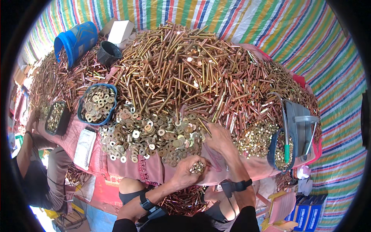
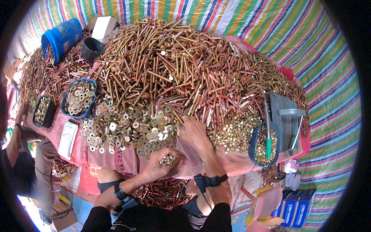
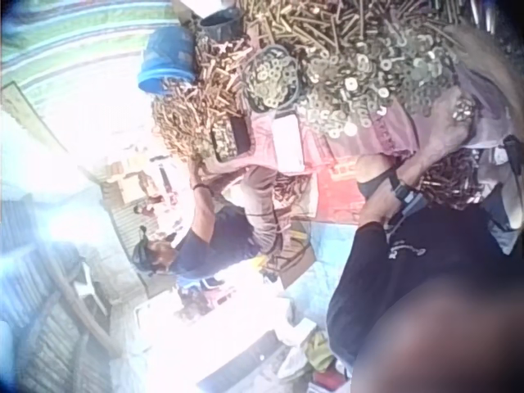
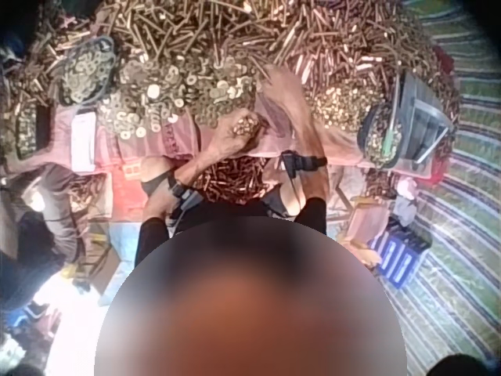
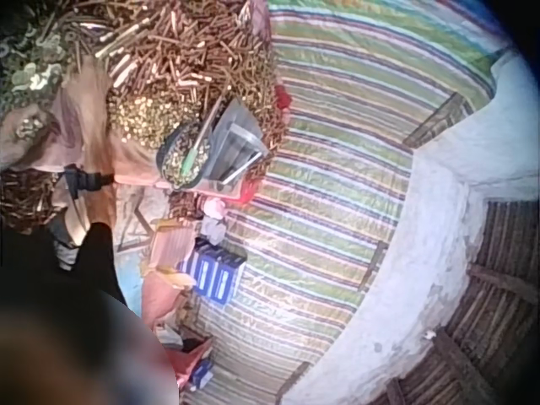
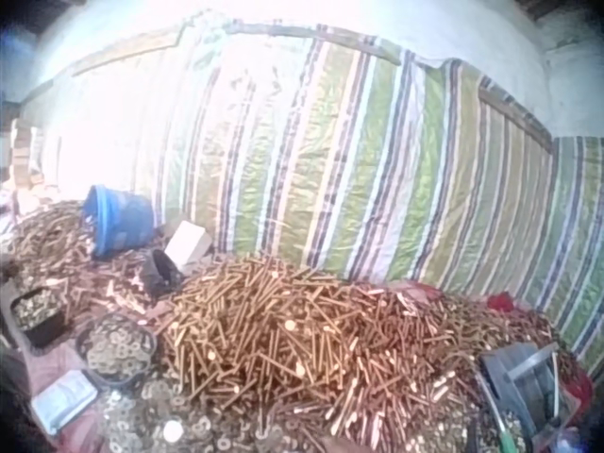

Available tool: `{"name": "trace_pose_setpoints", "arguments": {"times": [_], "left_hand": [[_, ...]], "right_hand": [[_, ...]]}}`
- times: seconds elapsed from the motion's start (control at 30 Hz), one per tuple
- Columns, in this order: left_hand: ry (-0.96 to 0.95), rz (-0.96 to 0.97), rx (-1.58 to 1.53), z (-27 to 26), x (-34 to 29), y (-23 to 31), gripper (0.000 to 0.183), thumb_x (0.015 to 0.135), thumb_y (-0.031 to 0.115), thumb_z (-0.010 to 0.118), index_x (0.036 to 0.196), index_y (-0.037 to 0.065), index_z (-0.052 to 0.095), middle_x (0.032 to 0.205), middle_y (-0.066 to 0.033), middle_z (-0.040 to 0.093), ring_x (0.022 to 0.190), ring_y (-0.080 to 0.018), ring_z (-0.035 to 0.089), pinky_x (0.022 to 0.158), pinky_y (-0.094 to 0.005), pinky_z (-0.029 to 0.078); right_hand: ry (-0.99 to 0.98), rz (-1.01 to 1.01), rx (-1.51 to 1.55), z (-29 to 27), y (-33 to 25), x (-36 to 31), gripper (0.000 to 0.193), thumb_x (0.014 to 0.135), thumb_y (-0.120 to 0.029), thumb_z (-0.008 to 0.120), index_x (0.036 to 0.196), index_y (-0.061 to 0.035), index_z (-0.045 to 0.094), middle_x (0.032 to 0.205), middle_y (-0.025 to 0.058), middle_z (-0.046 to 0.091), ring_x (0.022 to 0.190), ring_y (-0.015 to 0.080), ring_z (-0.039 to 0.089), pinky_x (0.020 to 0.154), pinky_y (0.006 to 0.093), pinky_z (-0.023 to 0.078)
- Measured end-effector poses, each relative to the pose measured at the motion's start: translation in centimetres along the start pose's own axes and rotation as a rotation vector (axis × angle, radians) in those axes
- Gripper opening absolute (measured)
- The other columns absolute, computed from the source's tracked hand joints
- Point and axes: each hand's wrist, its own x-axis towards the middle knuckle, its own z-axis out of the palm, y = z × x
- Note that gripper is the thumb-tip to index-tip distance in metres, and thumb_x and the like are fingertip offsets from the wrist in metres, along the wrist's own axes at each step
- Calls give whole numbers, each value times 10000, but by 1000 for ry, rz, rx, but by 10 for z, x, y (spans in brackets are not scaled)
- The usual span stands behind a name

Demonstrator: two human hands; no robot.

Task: The person sorts through a large pile of copper-colored metal rods and circular washers on a table by hand, picking out individual pieces and moving them to different areas of the pile or into containers.

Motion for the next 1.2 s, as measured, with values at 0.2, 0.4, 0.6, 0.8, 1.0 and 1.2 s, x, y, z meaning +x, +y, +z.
{"name": "trace_pose_setpoints", "arguments": {"times": [0.2,0.4,0.6,0.8,1.0,1.2], "left_hand": [[6,3,11,1,-1,1,211,785,34,683,996,29,679,963,-101,726,917,-234,703,840,-359,530],[-30,23,32,-1,-1,-5,237,752,27,682,989,29,674,949,-108,723,896,-246,703,816,-371,530],[29,41,64,4,-1,-3,239,753,10,681,992,21,670,953,-111,726,880,-245,700,809,-373,532],[-26,-11,50,-3,-1,4,265,776,-8,732,1034,19,677,1036,-115,753,957,-212,720,883,-357,548],[4,3,69,-1,1,8,247,762,-20,736,997,26,674,984,-96,742,911,-194,701,845,-344,540],[35,-15,14,1,0,11,228,760,-14,742,970,27,662,919,-87,730,833,-180,682,780,-343,538]], "right_hand": [[33,119,88,1,-5,9,449,884,-220,717,1256,3,599,1109,274,698,984,446,705,927,524,530],[33,114,36,-5,0,19,381,840,-241,760,1134,-12,679,1021,230,727,927,400,721,848,504,542],[243,25,37,0,7,5,285,831,-262,796,1045,-76,769,972,139,685,853,346,693,782,472,531],[274,-113,138,-26,20,-34,179,862,-93,782,1040,-82,790,952,116,651,848,325,671,766,423,528],[159,-214,260,-50,26,-64,227,843,3,785,1062,-57,803,961,110,684,909,308,687,823,402,546],[32,-288,282,-45,11,-61,266,849,26,760,1108,-27,786,1037,148,684,989,316,692,856,402,551]]}}
